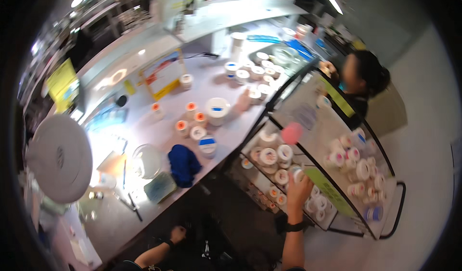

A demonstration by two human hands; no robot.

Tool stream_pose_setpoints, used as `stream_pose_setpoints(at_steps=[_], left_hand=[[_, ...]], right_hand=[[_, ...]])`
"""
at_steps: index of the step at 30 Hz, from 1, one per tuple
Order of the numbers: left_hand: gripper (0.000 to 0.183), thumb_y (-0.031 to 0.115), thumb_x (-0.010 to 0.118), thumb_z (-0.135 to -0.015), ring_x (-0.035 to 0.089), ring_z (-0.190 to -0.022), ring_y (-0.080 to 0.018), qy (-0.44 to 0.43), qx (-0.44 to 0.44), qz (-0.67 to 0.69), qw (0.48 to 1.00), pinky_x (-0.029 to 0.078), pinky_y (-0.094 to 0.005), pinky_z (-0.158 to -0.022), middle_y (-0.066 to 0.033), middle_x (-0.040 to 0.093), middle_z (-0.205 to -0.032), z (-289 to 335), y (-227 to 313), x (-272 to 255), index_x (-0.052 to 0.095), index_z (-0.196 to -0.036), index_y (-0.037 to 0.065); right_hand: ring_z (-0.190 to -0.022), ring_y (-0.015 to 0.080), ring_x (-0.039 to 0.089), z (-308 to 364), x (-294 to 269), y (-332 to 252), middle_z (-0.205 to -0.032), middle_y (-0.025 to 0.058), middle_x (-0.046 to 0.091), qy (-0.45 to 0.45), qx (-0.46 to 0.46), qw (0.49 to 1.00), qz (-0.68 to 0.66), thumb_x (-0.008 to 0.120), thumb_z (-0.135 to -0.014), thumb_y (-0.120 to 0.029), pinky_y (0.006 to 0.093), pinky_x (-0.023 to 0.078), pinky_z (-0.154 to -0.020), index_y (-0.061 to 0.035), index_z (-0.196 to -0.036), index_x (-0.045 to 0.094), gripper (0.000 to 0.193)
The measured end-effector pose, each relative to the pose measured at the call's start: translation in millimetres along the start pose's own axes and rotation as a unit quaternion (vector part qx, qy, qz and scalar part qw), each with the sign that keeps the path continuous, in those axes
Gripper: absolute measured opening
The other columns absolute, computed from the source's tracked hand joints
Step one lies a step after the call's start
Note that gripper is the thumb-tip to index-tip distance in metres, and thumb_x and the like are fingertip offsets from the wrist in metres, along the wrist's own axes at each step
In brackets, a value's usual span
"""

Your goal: Processing and cleaning dental prosthetic components in a laboratory environment.

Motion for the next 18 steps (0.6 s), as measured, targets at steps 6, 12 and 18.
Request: stream_pose_setpoints(at_steps=[6, 12, 18], left_hand=[[0.022, 0.018, 0.055, -0.079, 0.062, -0.055, -0.0196, 0.171, -0.069, 0.214, 0.959, 0.048, -0.0302, -0.055, -0.0123, 0.064, -0.069, 94.6, 10.5, -75.3, 0.063, -0.087, -0.001], [0.020, 0.016, 0.057, -0.080, 0.059, -0.050, -0.0150, 0.263, -0.009, 0.356, 0.897, 0.045, -0.0270, -0.048, -0.0096, 0.060, -0.060, 148.5, 47.4, -91.5, 0.063, -0.085, -0.003], [0.020, 0.021, 0.057, -0.081, 0.060, -0.051, -0.0223, 0.526, 0.009, 0.279, 0.803, 0.044, -0.0321, -0.049, -0.0116, 0.059, -0.057, 170.1, 90.8, -164.4, 0.061, -0.084, 0.002]], right_hand=[[-0.099, 0.0379, 0.046, 5.1, -8.1, -69.8, -0.106, 0.0240, 0.048, -0.004, -0.160, 0.970, 0.183, 0.063, -0.076, -0.020, 0.0434, 0.037, -0.086, 0.0056, -0.116, 0.043, 0.051], [-0.114, 0.0403, 0.036, 84.5, 95.3, -199.9, -0.127, 0.0227, 0.036, -0.346, -0.404, 0.809, -0.251, 0.058, -0.078, -0.018, 0.0464, 0.033, -0.092, -0.0001, -0.120, 0.042, 0.048], [-0.125, 0.0450, 0.017, 108.4, 178.0, -254.6, -0.140, 0.0232, 0.011, -0.250, -0.430, 0.856, -0.138, 0.057, -0.077, -0.022, 0.0524, 0.020, -0.100, -0.0051, -0.133, 0.025, 0.067]])
Point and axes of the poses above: each hand's wrist, its own z-axis away from the middle knuckle, its own x-axis out of the palm, y = z × x, the point moved 1 cm from there along -z, towards the middle knuckle
